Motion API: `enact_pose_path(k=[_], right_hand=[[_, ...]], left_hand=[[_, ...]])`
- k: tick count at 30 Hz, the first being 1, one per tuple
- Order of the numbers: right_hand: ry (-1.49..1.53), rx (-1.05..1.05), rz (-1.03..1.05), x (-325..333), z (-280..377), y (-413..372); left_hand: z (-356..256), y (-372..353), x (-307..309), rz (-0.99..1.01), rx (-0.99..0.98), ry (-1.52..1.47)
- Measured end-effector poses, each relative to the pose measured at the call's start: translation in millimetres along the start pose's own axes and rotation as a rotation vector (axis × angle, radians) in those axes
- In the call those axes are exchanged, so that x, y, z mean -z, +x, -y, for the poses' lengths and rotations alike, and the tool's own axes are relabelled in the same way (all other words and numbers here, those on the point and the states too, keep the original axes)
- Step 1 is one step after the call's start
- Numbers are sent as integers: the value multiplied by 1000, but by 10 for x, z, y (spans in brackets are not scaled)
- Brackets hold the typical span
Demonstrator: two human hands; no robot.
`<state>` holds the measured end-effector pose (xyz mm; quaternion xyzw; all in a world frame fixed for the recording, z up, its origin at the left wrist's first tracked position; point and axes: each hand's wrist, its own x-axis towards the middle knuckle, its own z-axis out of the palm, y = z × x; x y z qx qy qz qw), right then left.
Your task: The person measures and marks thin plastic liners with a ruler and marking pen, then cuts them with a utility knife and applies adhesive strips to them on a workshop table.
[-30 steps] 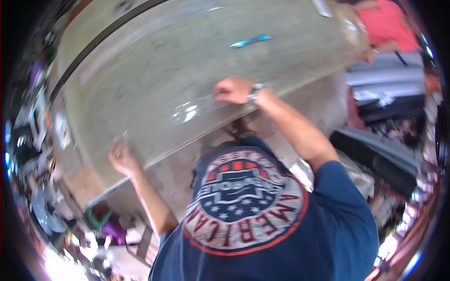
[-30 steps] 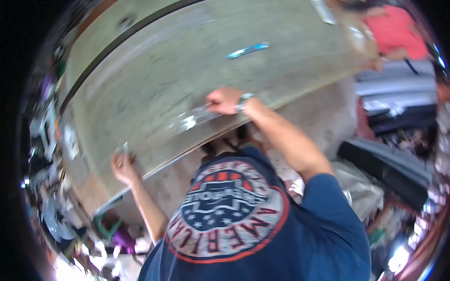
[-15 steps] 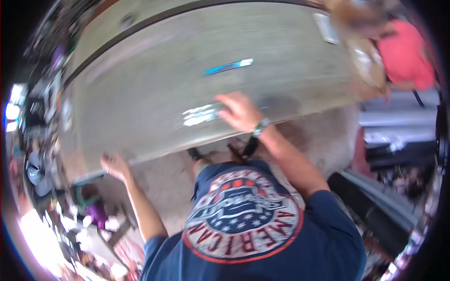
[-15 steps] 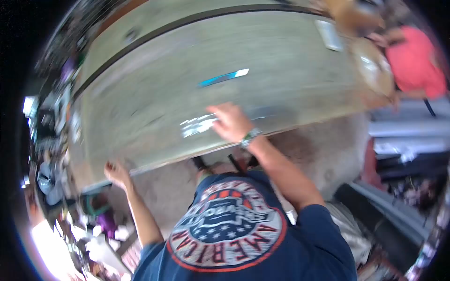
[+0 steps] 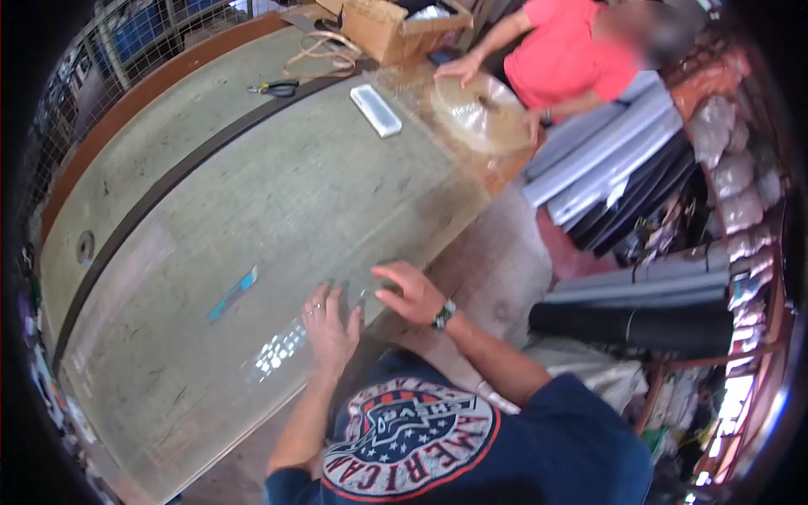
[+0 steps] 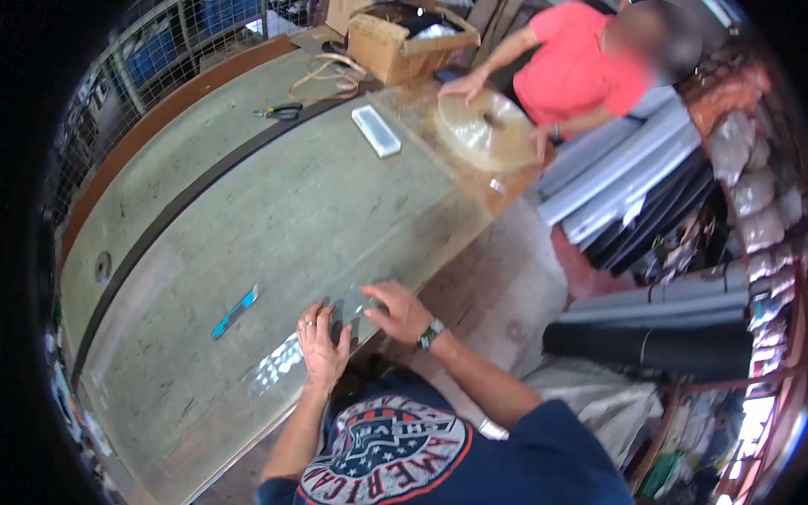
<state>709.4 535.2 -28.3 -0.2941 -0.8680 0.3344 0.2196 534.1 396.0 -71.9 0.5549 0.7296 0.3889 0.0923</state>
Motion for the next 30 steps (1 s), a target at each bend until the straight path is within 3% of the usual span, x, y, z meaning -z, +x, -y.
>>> enact_pose_path(k=[4, 8, 11, 14, 16, 18, 20, 22, 25, 30], right_hand=[[13, -158, -43, 496, -285, -196], [-77, -165, -134, 1119, -973, 6], [-88, -190, -127, 1548, -1562, 167], [-101, -146, -127, 1870, -1916, 483], [-152, -128, -101, 2053, -2021, 740], [-210, -8, -78, 2123, -2157, 983], [-259, 86, -46, 2135, -2321, 1224], [-288, 61, 8, 2141, -2498, 1443], [-351, 110, 97, 2179, -2737, 1687], [-296, 199, 515, 2135, -2806, 1641]], left_hand=[[-57, 632, -525, 82, 12, 247], [63, 699, -679, 20, 8, 213], [-80, 763, -538, 30, 19, 129], [66, 587, -362, 87, 20, 276], [113, 420, -129, 120, 91, 230], [201, 58, 119, 129, 516, 93], [32, -20, 461, 23, 564, 128], [295, -390, 775, -49, 535, 321], [241, -586, 1216, -112, 653, 357], [263, -881, 1443, -153, 733, 333]])
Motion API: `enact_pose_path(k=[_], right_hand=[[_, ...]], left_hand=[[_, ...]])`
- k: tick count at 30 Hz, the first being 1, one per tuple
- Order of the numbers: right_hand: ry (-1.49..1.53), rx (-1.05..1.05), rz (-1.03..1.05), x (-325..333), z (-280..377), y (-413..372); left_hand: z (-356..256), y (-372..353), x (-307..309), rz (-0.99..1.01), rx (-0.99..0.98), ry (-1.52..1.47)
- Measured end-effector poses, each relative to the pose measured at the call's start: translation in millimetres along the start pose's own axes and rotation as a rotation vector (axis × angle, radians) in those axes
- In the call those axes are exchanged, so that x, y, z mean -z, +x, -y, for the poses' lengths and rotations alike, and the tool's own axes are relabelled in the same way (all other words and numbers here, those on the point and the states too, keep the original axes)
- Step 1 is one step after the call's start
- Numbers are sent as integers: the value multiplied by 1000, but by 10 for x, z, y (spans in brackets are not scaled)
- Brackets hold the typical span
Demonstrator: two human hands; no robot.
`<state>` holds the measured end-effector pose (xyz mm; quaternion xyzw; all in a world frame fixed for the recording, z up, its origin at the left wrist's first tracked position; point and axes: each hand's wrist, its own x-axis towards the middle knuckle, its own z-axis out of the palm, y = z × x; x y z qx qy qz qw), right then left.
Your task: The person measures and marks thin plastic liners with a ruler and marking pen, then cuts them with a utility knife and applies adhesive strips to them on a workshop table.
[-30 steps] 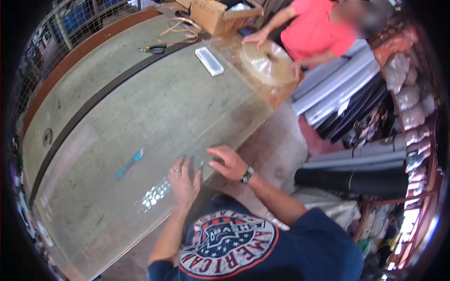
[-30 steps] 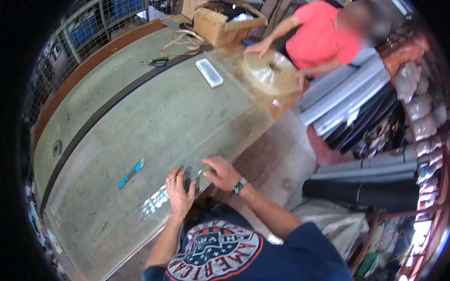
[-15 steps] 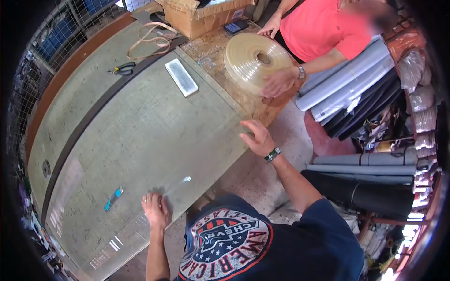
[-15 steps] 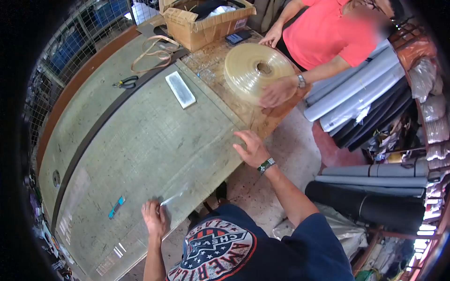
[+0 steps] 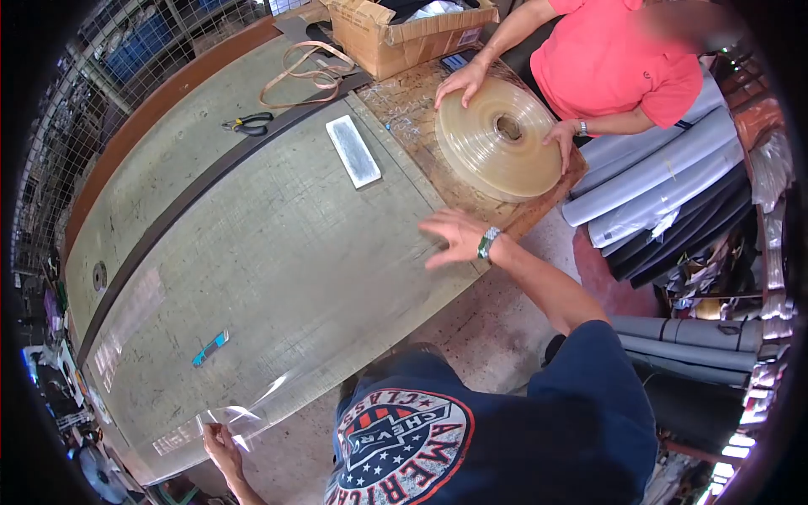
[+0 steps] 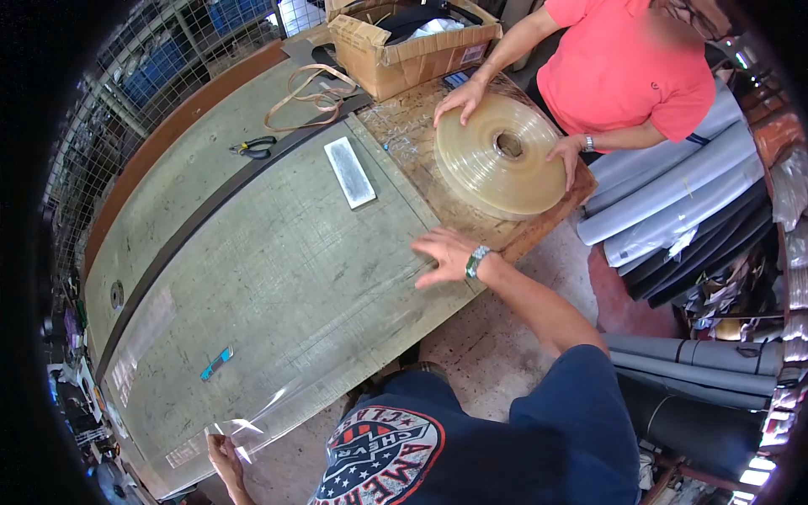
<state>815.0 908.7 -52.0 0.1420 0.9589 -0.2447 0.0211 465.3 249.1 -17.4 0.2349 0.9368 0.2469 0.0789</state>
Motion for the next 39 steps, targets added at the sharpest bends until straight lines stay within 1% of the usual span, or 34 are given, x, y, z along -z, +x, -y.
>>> enact_pose_path(k=[2, 4, 5, 6, 7, 8, 10, 11, 12, 13, 14, 15, 16, 18, 19, 21, 22, 23, 25, 26, 28, 29, 31, 33, 35, 37, 39], right_hand=[[-32, 8, 107, -37, 222, -54], [-12, 74, 169, -96, 598, -103], [3, 122, 209, -170, 791, -90], [-9, 122, 194, -292, 947, -76], [0, 155, 188, -474, 1103, -45], [35, 226, 196, -722, 1303, 71], [86, 254, 186, -1013, 1742, 283], [94, 276, 162, -1129, 1992, 387], [84, 270, 127, -1216, 2267, 506], [124, 303, 118, -1315, 2617, 679], [147, 306, 104, -1382, 2949, 780], [154, 285, 82, -1456, 3230, 883], [174, 329, 29, -1550, 3515, 1011], [203, 398, -104, -1786, 4204, 1311], [254, 419, -119, -1929, 4541, 1508], [347, 465, -128, -2224, 5263, 1974], [394, 496, -114, -2356, 5606, 2176], [502, 477, -39, -2514, 5898, 2334], [737, 450, 69, -2804, 6466, 2678], [734, 316, 237, -2810, 6650, 2777], [695, 4, 560, -2646, 6741, 2861], [759, 21, 454, -2713, 6680, 2832], [633, 15, 369, -2724, 6421, 2775], [509, -10, 319, -2680, 6162, 2740], [393, -71, 300, -2586, 5879, 2644], [246, -44, 236, -2537, 5587, 2550], [158, -17, 167, -2524, 5291, 2472]], left_hand=[[209, 28, 102, -27, 41, -15], [429, -36, 270, -82, 96, -31], [678, -55, 381, -93, 136, -49], [852, -83, 402, -239, 144, -158], [843, -99, 413, -459, 171, -239], [1580, -119, 493, -467, 162, -399], [1589, -186, 884, -417, 220, -217], [1385, -111, 1048, -403, 333, -114], [1633, -49, 1143, -368, 314, -185], [1751, 60, 1196, -356, 315, -151], [1839, 148, 1279, -300, 314, -203], [1864, 203, 1297, -242, 331, -524], [1868, 323, 1309, -177, 321, -856], [1901, 460, 1437, 46, 333, -971], [1944, 552, 1487, 170, 338, -1023], [1986, 771, 1448, 414, 167, -942], [1923, 895, 1448, 485, 116, -932], [1898, 951, 1396, 546, 83, -929], [1970, 1048, 1358, 557, -3, -969], [2114, 1153, 1321, 579, -104, -868], [2317, 1252, 1422, 704, -38, -1013], [2425, 1293, 1496, 779, -14, -908], [2653, 1348, 1776, 900, 39, -698], [2984, 1315, 1939, 858, 60, -656], [3466, 1288, 1963, 739, 0, -569], [3895, 1273, 2060, 674, 31, -549], [4083, 1231, 2415, 735, 234, -623]])
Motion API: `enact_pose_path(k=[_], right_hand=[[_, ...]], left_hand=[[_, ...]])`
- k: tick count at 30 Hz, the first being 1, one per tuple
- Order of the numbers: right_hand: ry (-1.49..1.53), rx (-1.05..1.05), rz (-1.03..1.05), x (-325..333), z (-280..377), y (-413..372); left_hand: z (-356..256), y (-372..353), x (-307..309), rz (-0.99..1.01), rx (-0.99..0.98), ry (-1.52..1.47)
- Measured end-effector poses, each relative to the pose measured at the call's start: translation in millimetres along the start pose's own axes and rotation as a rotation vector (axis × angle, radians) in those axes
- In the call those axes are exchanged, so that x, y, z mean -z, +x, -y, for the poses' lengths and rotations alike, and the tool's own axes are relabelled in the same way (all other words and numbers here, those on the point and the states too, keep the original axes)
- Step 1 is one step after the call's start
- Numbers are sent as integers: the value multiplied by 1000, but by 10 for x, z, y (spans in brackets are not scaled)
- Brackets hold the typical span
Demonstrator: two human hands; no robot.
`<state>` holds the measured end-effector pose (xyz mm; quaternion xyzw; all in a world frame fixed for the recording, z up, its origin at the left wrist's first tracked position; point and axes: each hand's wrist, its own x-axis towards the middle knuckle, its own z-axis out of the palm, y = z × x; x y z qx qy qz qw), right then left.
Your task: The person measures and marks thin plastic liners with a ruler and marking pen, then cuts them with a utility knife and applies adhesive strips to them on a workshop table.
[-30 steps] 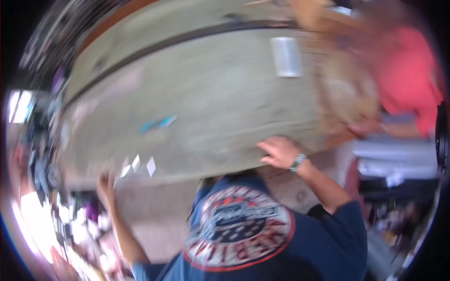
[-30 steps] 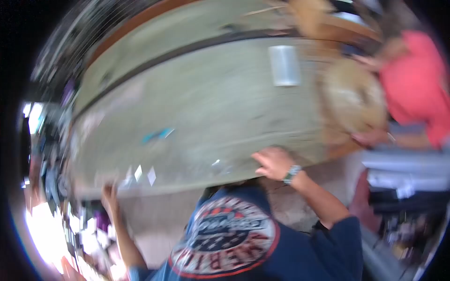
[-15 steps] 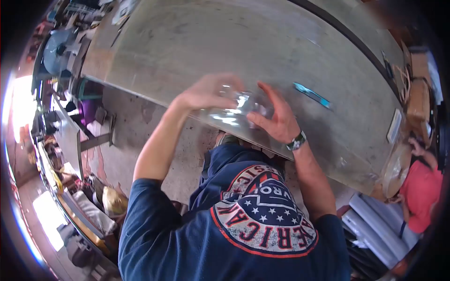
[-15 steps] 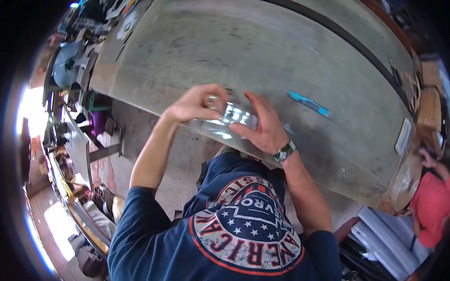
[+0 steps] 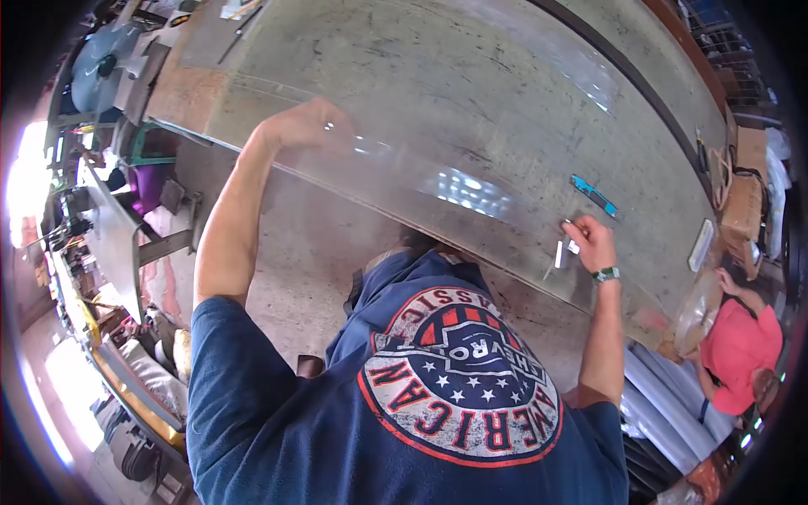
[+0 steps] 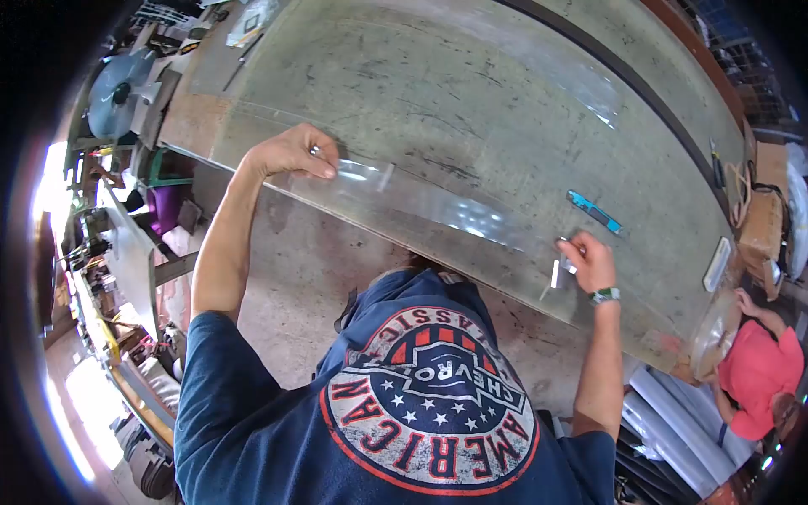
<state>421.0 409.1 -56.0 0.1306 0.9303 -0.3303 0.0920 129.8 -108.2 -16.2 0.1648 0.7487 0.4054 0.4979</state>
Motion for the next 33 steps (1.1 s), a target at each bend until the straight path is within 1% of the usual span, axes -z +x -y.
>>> enact_pose_path(k=[1, 3, 4, 5, 8, 11, 14, 15, 16, 17, 18, 19, 20, 21, 22, 23, 24, 27, 28, 31, 33], right_hand=[[-19, 4, -40, 3, -149, -45], [-102, -67, -76, 94, -398, -126], [-136, -74, -128, 146, -500, -176], [-175, -79, -181, 197, -598, -213], [-283, -102, -233, 402, -932, -339], [-414, -288, -200, 605, -1133, -461], [-691, -129, -276, 706, -1192, -533], [-644, -69, -355, 632, -940, -425], [-597, -12, -431, 495, -444, -233], [-424, 24, -451, 284, 294, -10], [-288, 149, -438, 12, 1015, 215], [-247, 270, -423, -317, 1698, 452], [-176, 414, -356, -637, 2266, 703], [-31, 556, -279, -1013, 2721, 989], [64, 614, -224, -1414, 3114, 1230], [157, 599, -150, -1820, 3475, 1451], [254, 581, -70, -2111, 3732, 1586], [526, 232, 499, -2411, 4105, 1826], [589, 194, 502, -2501, 4094, 1841], [574, 43, 573, -2489, 4018, 1851], [566, -38, 567, -2554, 4058, 1846]], left_hand=[[17, -143, 161, -25, 57, 63], [53, -375, 455, -55, 168, 190], [87, -458, 586, -40, 182, 216], [36, -529, 673, -49, 188, 214], [-7, -703, 916, -68, 192, 207], [168, -675, 1206, -20, 145, 166], [159, -601, 1224, -63, 121, 271], [142, -575, 1208, -49, 114, 267], [129, -549, 1162, -31, 108, 263], [138, -516, 1148, -6, 100, 260], [236, -452, 1167, 50, 60, 239], [267, -406, 1176, 80, 20, 224], [291, -365, 1175, 106, -20, 206], [344, -331, 1182, 131, -55, 181], [437, -282, 1227, 86, -96, 245], [530, -237, 1270, 39, -135, 310], [594, -242, 1323, 32, -165, 291], [805, -324, 1604, -12, -242, 246], [921, -366, 1696, -25, -259, 243], [1257, -458, 1971, -69, -302, 275], [1537, -534, 2089, -162, -251, 278]])
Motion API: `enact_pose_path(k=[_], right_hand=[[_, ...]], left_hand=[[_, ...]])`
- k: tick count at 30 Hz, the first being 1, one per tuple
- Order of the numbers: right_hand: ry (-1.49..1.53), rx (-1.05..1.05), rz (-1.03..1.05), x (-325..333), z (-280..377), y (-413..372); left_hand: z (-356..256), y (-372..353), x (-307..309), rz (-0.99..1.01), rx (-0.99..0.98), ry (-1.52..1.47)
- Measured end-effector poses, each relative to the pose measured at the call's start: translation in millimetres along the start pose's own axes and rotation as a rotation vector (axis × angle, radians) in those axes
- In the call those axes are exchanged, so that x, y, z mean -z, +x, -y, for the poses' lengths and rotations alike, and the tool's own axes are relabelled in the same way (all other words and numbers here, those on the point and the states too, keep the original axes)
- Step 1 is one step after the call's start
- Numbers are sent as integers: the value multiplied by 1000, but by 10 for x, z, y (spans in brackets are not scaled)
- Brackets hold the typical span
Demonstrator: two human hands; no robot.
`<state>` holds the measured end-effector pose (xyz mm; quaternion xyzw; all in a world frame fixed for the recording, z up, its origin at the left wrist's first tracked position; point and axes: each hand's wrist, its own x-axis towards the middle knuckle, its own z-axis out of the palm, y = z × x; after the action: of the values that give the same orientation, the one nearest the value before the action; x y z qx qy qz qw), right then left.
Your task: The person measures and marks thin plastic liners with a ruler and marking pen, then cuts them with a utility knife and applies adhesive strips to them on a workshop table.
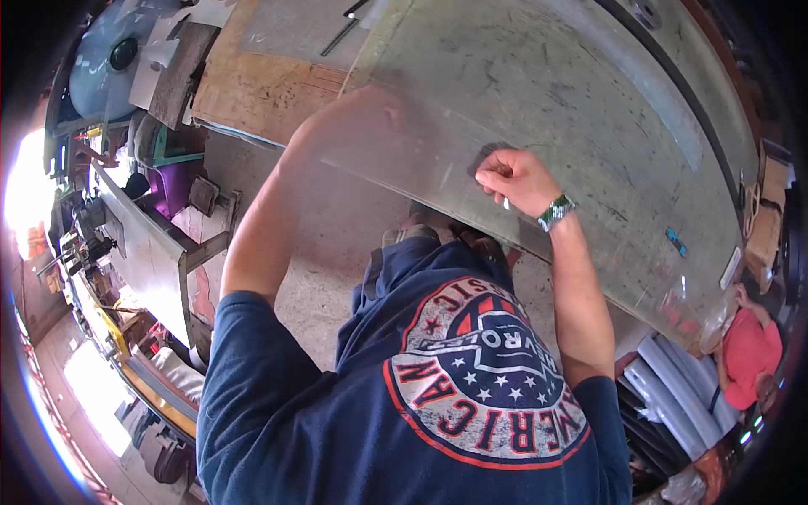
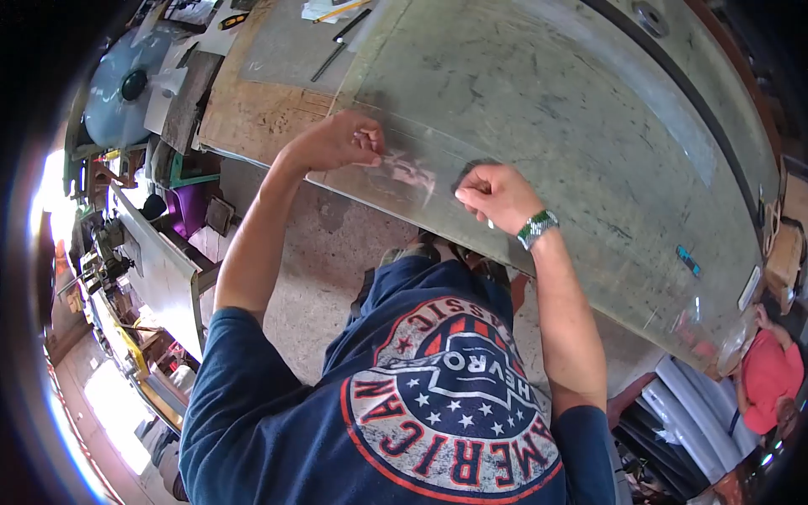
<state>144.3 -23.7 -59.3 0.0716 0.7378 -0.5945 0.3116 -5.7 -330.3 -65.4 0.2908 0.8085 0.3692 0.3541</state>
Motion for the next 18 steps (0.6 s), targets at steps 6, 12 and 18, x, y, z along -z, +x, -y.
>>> enact_pose_path(k=[6, 12, 18], right_hand=[[7, -91, -16, -232, 22, 312], [-2, -168, -59, -316, 128, 305], [7, -218, -54, -266, 62, 346]], left_hand=[[147, -635, 155, -511, 220, 7], [535, -900, -259, -927, 283, -81], [576, -695, -432, -1008, 329, 13]])
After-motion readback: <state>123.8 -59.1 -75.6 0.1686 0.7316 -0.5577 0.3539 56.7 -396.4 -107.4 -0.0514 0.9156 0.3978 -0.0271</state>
